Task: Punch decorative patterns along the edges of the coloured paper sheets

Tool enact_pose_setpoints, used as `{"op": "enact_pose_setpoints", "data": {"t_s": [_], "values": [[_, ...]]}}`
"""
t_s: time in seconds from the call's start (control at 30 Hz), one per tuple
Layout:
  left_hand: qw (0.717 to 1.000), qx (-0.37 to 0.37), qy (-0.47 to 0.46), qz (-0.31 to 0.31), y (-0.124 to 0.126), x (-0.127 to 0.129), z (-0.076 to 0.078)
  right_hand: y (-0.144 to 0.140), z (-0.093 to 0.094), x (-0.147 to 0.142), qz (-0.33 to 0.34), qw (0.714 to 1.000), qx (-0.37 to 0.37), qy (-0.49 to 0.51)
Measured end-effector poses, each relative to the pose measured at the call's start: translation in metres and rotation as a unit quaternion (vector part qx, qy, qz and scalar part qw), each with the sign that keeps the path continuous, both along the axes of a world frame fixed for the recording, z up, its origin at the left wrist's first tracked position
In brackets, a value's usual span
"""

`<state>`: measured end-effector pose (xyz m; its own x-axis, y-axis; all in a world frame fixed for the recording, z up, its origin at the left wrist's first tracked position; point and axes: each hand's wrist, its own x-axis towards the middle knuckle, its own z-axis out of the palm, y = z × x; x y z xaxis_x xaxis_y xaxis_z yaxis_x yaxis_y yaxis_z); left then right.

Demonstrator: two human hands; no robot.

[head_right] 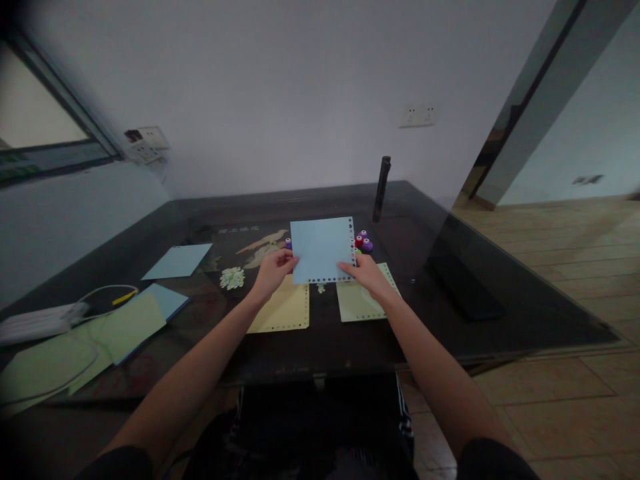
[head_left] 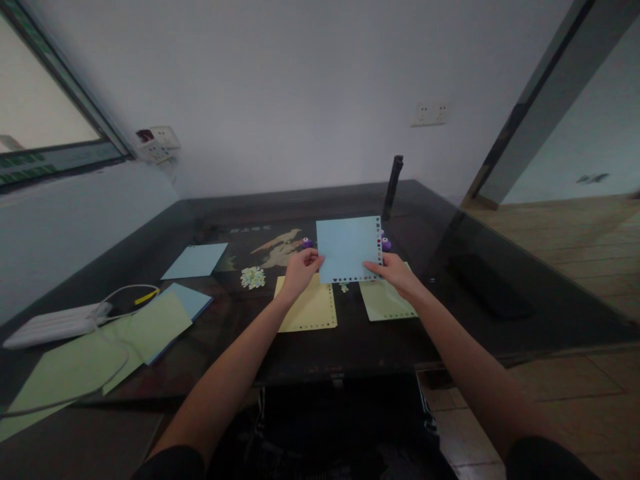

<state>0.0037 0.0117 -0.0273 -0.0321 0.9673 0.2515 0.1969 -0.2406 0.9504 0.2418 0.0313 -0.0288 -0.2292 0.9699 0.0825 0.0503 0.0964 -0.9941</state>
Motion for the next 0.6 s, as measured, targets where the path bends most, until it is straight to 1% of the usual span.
{"op": "enact_pose_setpoints", "data": {"t_s": [0.17, 0.33, 0.47, 0.53, 0.6], "values": [[1.0, 0.001, -0.018, -0.01, 0.001, 0.002, -0.002, 0.007, 0.004, 0.009, -0.062, 0.997, 0.03, 0.029], [0.999, 0.032, -0.036, 0.012, -0.007, 0.016, 0.003, 0.012, 0.011, 0.02, -0.111, 0.991, 0.075, -0.01], [0.998, 0.038, 0.039, 0.01, -0.011, 0.03, 0.012, 0.01, 0.027, 0.031, -0.14, 0.981, 0.121, -0.053], [0.996, 0.024, 0.081, 0.005, -0.011, 0.036, 0.016, 0.007, 0.035, 0.039, -0.142, 0.977, 0.137, -0.081], [0.993, 0.002, 0.116, -0.005, -0.012, 0.044, 0.018, 0.004, 0.039, 0.048, -0.142, 0.971, 0.147, -0.121]]}}
